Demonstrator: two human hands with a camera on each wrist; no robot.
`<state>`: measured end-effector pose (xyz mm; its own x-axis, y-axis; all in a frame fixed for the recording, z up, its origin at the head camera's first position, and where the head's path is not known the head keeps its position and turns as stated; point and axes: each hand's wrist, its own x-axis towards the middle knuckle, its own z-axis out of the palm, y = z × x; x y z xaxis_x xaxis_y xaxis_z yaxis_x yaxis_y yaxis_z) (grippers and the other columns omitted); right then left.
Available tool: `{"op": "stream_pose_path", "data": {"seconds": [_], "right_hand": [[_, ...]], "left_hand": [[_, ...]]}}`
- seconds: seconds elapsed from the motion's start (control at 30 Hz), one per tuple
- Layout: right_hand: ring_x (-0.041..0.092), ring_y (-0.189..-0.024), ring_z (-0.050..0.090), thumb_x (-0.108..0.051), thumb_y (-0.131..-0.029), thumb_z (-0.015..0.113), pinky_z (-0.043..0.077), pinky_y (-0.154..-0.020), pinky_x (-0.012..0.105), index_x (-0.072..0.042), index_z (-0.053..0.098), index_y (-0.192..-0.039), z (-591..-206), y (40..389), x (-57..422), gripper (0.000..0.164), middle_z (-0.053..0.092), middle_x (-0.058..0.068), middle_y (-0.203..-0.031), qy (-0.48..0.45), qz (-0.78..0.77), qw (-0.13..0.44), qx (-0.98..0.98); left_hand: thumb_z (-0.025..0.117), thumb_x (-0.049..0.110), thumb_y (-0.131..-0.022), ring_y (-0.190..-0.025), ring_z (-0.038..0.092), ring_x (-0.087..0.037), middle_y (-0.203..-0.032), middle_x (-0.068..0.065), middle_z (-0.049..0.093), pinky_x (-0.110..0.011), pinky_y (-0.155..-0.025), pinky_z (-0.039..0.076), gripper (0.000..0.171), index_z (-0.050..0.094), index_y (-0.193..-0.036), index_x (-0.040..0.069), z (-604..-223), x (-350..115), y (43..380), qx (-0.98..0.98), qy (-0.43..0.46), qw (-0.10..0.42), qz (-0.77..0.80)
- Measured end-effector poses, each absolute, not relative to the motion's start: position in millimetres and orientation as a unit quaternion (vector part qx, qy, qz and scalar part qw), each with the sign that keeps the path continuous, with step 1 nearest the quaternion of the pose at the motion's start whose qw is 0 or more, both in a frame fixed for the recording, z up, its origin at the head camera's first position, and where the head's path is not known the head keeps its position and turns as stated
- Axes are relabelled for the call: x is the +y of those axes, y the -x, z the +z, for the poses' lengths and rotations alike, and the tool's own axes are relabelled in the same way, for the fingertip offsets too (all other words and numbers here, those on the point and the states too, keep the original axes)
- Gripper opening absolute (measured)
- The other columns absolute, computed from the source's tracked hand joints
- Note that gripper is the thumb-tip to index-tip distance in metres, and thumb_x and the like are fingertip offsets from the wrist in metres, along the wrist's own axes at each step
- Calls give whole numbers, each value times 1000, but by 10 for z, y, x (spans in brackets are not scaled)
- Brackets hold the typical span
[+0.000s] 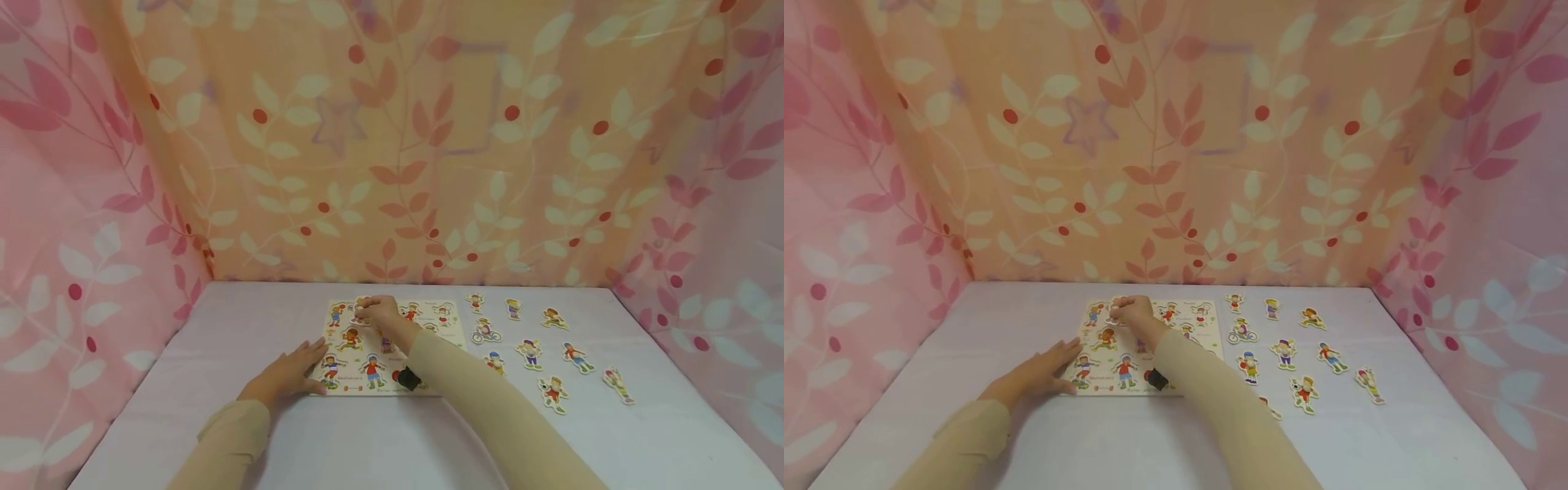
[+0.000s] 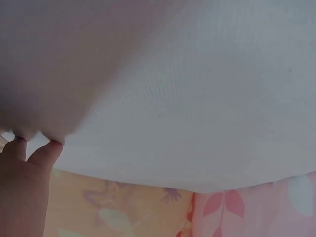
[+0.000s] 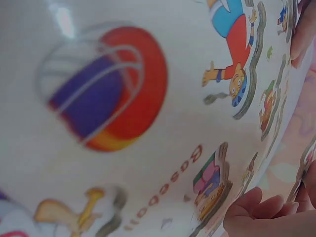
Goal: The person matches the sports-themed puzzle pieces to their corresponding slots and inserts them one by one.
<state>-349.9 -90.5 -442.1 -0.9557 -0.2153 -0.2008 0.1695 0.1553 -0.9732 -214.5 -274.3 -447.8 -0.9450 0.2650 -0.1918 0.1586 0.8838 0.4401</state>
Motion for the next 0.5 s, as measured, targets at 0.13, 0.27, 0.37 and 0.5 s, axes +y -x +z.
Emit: {"op": "stream_pose_path", "data": {"seconds": [0.13, 0.27, 0.37, 0.5], "right_hand": [[17, -92, 59, -1, -85, 73, 51, -70, 26, 2, 70, -97, -4470, 3545, -979, 13, 62, 12, -121, 45, -627, 157, 761], [21, -93, 61, -5, -88, 71, 51, -78, 34, 0, 69, -101, -4483, 3564, -1040, 14, 63, 11, -115, 62, -606, 176, 773], [22, -101, 61, -5, -88, 70, 51, -86, 35, 1, 69, -104, -4493, 3565, -1104, 17, 61, 12, -124, 66, -604, 182, 773], [21, -102, 60, -1, -85, 72, 53, -82, 30, 4, 69, -101, -4536, 3593, -1231, 17, 60, 14, -126, 62, -625, 184, 756]], "left_hand": [[75, 43, -78, -142, 18, -46, -157, -18, 25, -72, -106, 15, 92, 36, -147, -1, -4502, -2742, 2147, 963, -111, 122, 212], [75, 42, -79, -142, 16, -46, -157, -18, 24, -73, -106, 14, 91, 35, -148, -1, -4502, -2725, 2150, 961, -112, 124, 221], [75, 41, -78, -143, 15, -46, -157, -19, 23, -72, -107, 12, 91, 35, -147, -2, -4484, -2710, 2140, 958, -105, 129, 232], [76, 41, -77, -144, 15, -44, -158, -17, 23, -71, -108, 12, 92, 36, -148, -1, -4483, -2710, 2124, 961, -95, 130, 226]]}}
